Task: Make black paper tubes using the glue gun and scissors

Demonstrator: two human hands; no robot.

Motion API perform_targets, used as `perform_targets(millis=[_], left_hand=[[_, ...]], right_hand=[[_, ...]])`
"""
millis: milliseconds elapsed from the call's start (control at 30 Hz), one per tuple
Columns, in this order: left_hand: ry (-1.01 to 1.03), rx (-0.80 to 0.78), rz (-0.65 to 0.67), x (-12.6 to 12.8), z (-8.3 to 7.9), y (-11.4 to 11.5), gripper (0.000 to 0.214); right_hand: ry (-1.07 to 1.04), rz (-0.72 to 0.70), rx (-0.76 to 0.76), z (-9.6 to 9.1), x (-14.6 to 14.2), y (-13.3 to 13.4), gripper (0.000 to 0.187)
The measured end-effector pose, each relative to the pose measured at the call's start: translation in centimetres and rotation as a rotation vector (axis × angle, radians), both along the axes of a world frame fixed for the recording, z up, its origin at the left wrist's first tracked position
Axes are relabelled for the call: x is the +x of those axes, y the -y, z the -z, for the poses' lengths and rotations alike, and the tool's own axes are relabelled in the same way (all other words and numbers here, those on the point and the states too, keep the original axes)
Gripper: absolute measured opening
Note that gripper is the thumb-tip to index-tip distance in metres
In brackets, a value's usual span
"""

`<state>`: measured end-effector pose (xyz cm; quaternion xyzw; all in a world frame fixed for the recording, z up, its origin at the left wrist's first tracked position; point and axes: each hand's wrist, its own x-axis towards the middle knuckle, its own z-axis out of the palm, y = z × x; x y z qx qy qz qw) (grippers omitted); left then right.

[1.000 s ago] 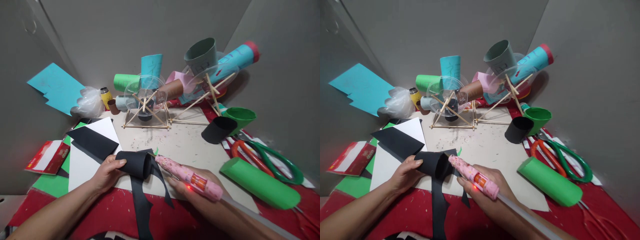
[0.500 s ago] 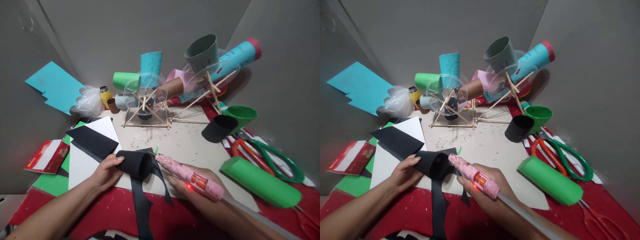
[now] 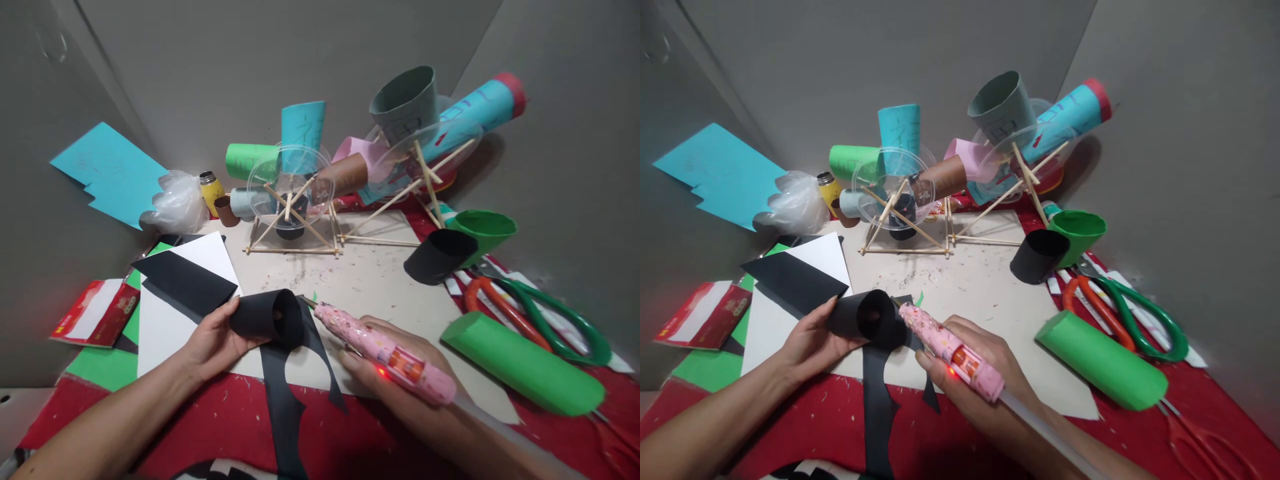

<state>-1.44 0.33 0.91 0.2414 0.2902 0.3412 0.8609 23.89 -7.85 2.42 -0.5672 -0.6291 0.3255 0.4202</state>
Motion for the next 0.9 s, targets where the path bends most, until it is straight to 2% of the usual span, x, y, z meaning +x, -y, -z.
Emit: perform_targets(millis=[267,400,900], left_hand=[[-0.121,0.114,0.039,0.03,-0.61,0.43,0.036],[-0.177,0.108,0.019,0.14,-0.58,0.38,0.033],[-0.166,0.098,0.017,0.17,-0.47,0.43,0.030]], right_hand=[[0.010,-0.061,-0.069,-0.38,0.33,-0.10,0.018],[0.000,-0.038,-0.069,-0.77,0.35,-0.14,0.022],[-0.044,-0.060,-0.091,-0.39,0.25,-0.13,0.027]])
